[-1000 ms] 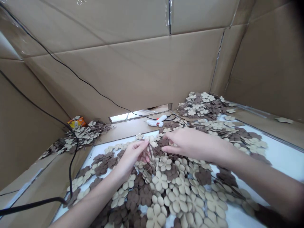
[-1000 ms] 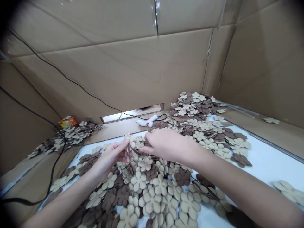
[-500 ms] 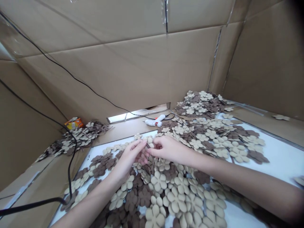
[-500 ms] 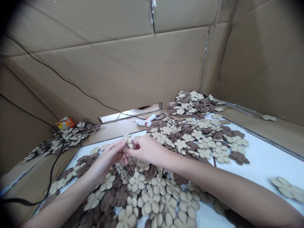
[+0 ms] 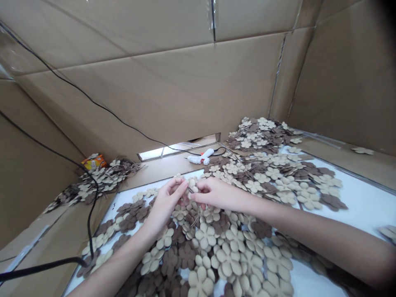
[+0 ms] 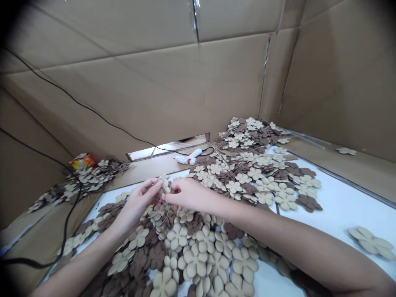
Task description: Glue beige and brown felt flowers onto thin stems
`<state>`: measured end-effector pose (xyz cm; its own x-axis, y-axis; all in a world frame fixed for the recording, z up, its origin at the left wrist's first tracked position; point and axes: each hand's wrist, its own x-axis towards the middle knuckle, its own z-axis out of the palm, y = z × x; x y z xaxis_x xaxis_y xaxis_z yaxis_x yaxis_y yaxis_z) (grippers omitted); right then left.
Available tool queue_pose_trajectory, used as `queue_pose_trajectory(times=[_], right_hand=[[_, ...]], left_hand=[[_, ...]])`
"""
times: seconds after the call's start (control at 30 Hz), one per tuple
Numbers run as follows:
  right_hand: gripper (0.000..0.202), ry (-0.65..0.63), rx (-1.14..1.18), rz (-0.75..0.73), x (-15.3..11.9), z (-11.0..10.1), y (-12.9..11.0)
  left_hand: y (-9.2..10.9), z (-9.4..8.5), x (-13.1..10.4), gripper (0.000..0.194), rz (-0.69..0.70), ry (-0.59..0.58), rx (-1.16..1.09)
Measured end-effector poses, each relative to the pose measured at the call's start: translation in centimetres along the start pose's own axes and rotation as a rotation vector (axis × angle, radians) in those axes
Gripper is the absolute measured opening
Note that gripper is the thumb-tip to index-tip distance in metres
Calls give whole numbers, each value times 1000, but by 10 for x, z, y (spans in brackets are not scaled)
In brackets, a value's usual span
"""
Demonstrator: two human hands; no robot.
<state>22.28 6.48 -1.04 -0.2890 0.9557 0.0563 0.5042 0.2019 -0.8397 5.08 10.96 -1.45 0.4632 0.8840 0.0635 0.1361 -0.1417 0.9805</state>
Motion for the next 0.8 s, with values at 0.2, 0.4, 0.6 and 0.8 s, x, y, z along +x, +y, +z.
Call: queue_pose_trajectory(times=[0.2,0.4,0.6,0.8], right_hand=[[26,-75,127,74,3,-2,0],[31,-162,210,64,4,-6,-1],[25,-279,216,14,2,-13,-2],[22,-423,100,-25,1,-23,1]], left_hand=[[-5,-3,3,23,77,50,29],[5,-3,1,29,50,-58,69],[8,-3,1,33,-87,-134,2],[5,-11,4,36,-138,-329,1]])
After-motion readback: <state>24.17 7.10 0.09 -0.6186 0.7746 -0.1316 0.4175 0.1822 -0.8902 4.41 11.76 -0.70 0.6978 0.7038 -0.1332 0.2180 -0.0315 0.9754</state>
